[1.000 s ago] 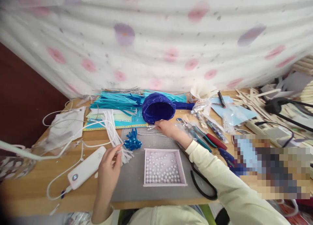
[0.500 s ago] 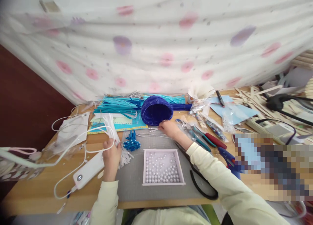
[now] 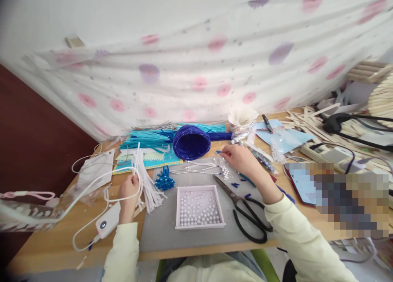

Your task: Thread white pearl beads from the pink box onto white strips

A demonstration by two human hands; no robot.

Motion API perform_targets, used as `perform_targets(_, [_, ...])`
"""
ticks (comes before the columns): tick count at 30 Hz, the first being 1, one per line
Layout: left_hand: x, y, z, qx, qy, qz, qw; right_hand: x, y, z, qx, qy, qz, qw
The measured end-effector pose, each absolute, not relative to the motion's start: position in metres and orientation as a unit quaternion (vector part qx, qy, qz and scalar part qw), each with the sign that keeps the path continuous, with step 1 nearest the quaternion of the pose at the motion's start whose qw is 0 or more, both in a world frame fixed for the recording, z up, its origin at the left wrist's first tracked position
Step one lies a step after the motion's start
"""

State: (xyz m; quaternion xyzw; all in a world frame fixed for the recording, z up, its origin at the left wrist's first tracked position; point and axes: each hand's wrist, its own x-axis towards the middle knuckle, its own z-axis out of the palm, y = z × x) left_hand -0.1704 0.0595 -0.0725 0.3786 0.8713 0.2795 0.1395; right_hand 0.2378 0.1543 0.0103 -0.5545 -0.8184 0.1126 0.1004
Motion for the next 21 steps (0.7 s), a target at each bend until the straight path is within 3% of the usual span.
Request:
perform_targets(12, [-0.169, 0.052, -0.066, 0.400, 0.720, 0.520, 0.224, 0.157, 0.183, -0.050, -0.528, -0.838, 0.135, -0.037])
perform_targets(17, [-0.159, 0.053, -0.046, 0.393, 0.673, 0.583, 0.229, 0.168, 0.187, -0.034, -0.611, -0.786, 0.099, 0.011])
perform_targets(21, [-0.140, 0.052, -0.035, 0.363, 0.636, 0.616, 0.291, 0.175, 0.217, -0.012, -0.651, -0.752, 0.062, 0.085])
